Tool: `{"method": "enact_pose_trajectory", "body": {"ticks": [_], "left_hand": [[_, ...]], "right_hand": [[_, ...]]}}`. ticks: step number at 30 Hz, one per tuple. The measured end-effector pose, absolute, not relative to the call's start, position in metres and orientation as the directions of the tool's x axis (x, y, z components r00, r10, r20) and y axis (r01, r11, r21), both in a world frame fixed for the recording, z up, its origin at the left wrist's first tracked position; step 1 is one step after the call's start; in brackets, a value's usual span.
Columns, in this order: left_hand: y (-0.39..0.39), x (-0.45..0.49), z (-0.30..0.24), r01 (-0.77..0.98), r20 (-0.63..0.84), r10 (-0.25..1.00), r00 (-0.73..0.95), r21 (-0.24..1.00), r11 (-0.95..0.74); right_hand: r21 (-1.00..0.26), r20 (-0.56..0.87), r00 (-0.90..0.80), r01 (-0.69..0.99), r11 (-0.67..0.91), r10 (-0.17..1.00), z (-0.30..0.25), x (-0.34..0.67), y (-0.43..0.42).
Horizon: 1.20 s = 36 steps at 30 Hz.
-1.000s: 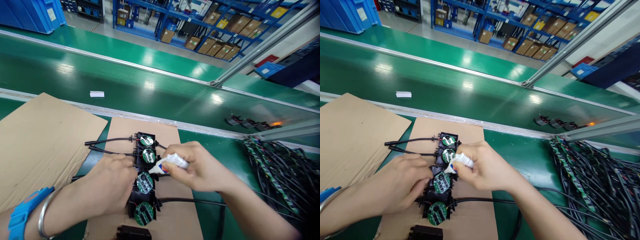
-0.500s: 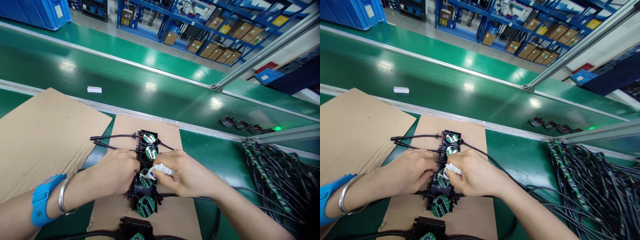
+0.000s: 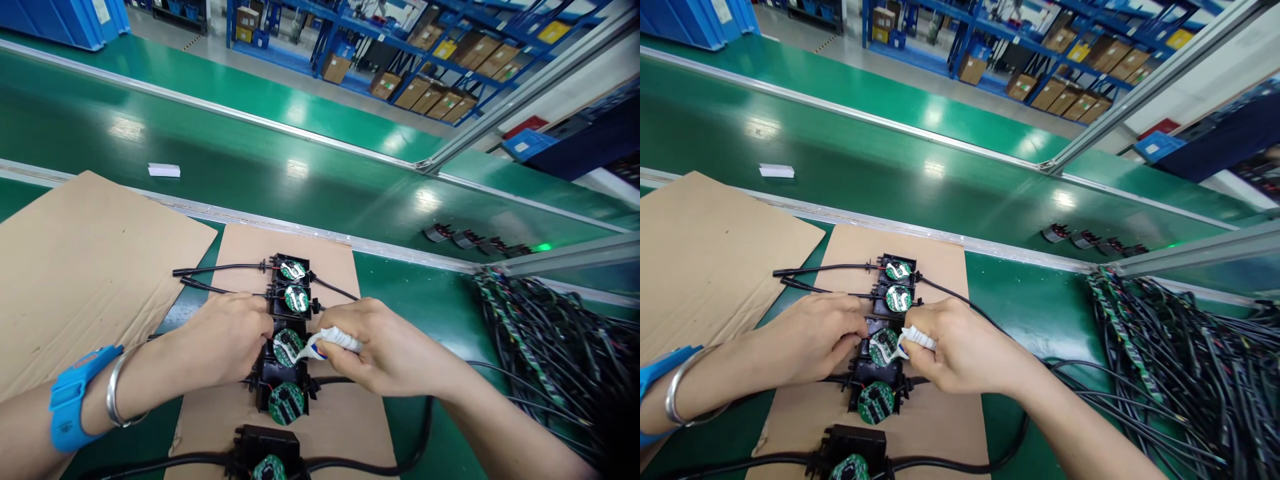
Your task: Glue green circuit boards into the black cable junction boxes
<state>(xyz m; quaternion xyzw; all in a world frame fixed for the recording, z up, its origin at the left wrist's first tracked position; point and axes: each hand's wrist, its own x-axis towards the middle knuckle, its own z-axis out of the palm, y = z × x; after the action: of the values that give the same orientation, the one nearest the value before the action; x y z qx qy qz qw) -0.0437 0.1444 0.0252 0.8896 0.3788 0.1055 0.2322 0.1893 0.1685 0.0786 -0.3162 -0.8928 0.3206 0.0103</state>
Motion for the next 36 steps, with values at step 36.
{"method": "enact_pose_trajectory", "body": {"ticks": [36], "left_hand": [[0.073, -0.067, 0.026, 0.592, -0.024, 0.673, 0.739, 0.499, -0.633]], "right_hand": [[-0.458, 0.103, -0.842, 0.432, 0.777, 0.529, 0.068, 0.167, 0.096]]}}
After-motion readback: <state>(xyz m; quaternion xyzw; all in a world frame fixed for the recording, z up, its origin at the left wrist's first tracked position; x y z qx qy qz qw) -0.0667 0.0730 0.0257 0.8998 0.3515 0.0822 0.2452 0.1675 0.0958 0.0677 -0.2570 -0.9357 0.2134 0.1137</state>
